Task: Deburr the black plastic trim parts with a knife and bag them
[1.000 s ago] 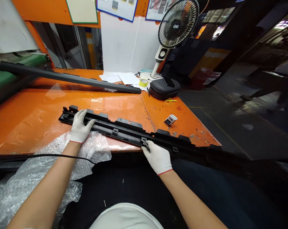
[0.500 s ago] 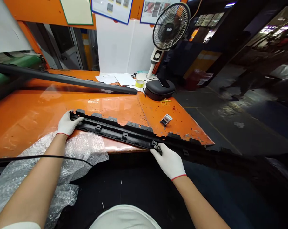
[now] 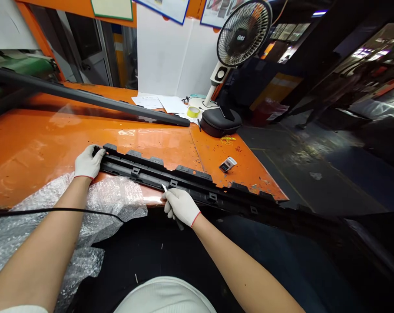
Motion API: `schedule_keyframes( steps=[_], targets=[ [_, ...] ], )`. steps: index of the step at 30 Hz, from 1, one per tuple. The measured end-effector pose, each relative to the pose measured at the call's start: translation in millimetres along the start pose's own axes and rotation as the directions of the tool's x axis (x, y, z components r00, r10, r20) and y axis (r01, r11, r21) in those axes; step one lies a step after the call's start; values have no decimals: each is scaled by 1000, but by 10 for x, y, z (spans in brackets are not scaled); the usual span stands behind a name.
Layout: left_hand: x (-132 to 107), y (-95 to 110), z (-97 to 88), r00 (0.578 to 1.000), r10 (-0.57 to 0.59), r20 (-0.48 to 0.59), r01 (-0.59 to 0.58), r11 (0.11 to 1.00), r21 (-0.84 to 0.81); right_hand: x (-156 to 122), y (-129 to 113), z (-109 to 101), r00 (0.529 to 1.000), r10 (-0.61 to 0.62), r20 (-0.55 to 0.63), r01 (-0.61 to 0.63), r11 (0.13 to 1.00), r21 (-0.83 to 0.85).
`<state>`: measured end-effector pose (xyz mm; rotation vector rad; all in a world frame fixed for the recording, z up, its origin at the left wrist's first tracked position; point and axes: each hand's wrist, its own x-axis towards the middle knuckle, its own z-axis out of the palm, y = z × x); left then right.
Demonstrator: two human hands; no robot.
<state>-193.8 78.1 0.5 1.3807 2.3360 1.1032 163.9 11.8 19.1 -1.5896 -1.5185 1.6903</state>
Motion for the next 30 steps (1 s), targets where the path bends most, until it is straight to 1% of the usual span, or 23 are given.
schedule_keyframes(
  steps=[4, 7, 9, 12, 14, 15, 16, 17, 18, 19, 20, 21, 22, 24, 26, 28, 30],
  targets=[
    [-12, 7, 3, 1000, 16, -7, -16, 1000, 3, 46, -42, 14, 998, 62, -9, -63, 998, -26],
    [-21, 23, 2, 1000, 16, -2, -16, 1000, 16, 58, -54, -13, 998, 63, 1, -63, 998, -18],
    [-18, 26, 3, 1000, 19, 4, -19, 999, 26, 58, -66, -60, 998, 54, 36, -54, 998, -15],
    [5, 12, 11, 1000, 17, 17, -18, 999, 50, 6, -65, -175, 995, 29, 98, -24, 998, -58],
    [27, -4, 23, 1000, 14, 27, -16, 997, 74, -68, -40, -251, 997, -21, 69, 29, 991, -130],
    [38, -12, 30, 999, 16, 29, -18, 996, 84, -110, -21, -280, 996, -77, 34, 82, 978, -191],
    [47, -19, 37, 999, 19, 28, -22, 996, 89, -150, -1, -300, 987, -159, -5, 151, 950, -275],
    [54, -26, 44, 999, 23, 25, -25, 996, 88, -186, 18, -310, 967, -254, -34, 222, 898, -379],
    [59, -31, 51, 999, 26, 21, -28, 996, 84, -213, 34, -311, 937, -346, -50, 277, 822, -497],
    [61, -35, 56, 999, 28, 16, -29, 996, 79, -231, 45, -304, 907, -418, -53, 299, 727, -618],
    [62, -38, 61, 1000, 27, 12, -27, 997, 75, -238, 50, -291, 885, -463, -48, 287, 624, -727],
    [61, -41, 64, 1000, 25, 11, -26, 997, 70, -236, 48, -275, 877, -479, -37, 253, 525, -813],
    [61, -43, 67, 1000, 23, 10, -23, 998, 66, -225, 41, -257, 881, -472, -20, 214, 436, -874],
    [62, -49, 71, 1000, 23, 11, -23, 998, 57, -192, 20, -226, 898, -439, 21, 168, 299, -939],
    [67, -59, 76, 1000, 28, 12, -28, 998, 49, -158, 4, -207, 907, -418, 53, 161, 227, -960],
    [73, -69, 80, 999, 34, 10, -35, 998, 43, -135, 2, -201, 909, -413, 61, 156, 201, -967],
    [75, -76, 82, 999, 38, 5, -38, 998, 41, -124, 9, -202, 909, -414, 58, 151, 195, -969]
  ],
)
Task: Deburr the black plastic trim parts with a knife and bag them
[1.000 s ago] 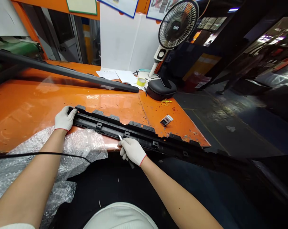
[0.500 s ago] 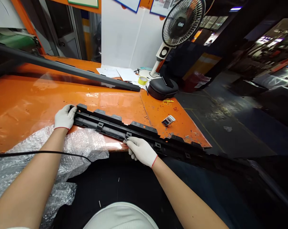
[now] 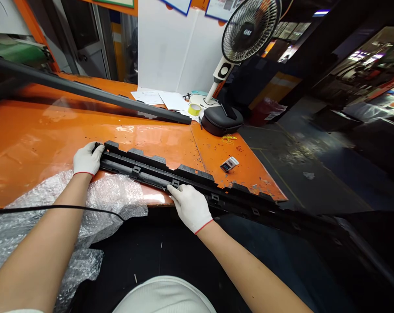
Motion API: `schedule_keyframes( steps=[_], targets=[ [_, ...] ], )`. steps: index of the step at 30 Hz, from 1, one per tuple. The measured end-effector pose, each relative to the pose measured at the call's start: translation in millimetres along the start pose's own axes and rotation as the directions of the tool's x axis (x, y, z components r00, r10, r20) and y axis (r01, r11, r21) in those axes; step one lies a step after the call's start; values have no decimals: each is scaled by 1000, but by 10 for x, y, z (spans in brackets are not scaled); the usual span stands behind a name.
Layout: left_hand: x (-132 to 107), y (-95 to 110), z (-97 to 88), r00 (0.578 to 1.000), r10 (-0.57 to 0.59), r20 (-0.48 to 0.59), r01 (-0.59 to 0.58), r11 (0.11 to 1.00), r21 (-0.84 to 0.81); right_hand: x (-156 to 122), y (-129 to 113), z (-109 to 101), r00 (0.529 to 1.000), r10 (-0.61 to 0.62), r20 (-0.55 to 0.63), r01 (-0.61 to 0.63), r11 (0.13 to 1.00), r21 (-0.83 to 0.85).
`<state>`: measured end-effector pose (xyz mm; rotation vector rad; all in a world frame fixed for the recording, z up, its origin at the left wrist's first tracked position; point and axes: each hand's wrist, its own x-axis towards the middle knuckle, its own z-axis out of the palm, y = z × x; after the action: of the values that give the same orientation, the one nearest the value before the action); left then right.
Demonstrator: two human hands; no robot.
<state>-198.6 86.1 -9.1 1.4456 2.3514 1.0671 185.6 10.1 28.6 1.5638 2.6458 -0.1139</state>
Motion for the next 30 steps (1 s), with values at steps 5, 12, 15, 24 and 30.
schedule_keyframes(
  steps=[5, 12, 15, 24, 30],
  targets=[
    [-9, 4, -7, 1000, 0, 5, 0, 1000, 15, 7, -2, 13, 1000, 26, -5, -26, 999, 26],
    [2, -27, 1, 1000, 13, 4, -13, 1000, 25, 25, -32, 46, 996, 92, -7, -91, 992, 88],
    [-5, -29, 9, 1000, 19, -8, -19, 1000, 18, 37, -38, 48, 992, 125, 0, -125, 984, 124],
    [-88, 53, -29, 993, 111, 38, -107, 991, -81, 220, -183, 52, 982, 182, -39, -170, 961, 218],
    [-152, 67, -13, 952, 183, 245, -106, 950, -295, 64, 68, 127, 952, 284, -112, -216, 887, 408]
  ],
)
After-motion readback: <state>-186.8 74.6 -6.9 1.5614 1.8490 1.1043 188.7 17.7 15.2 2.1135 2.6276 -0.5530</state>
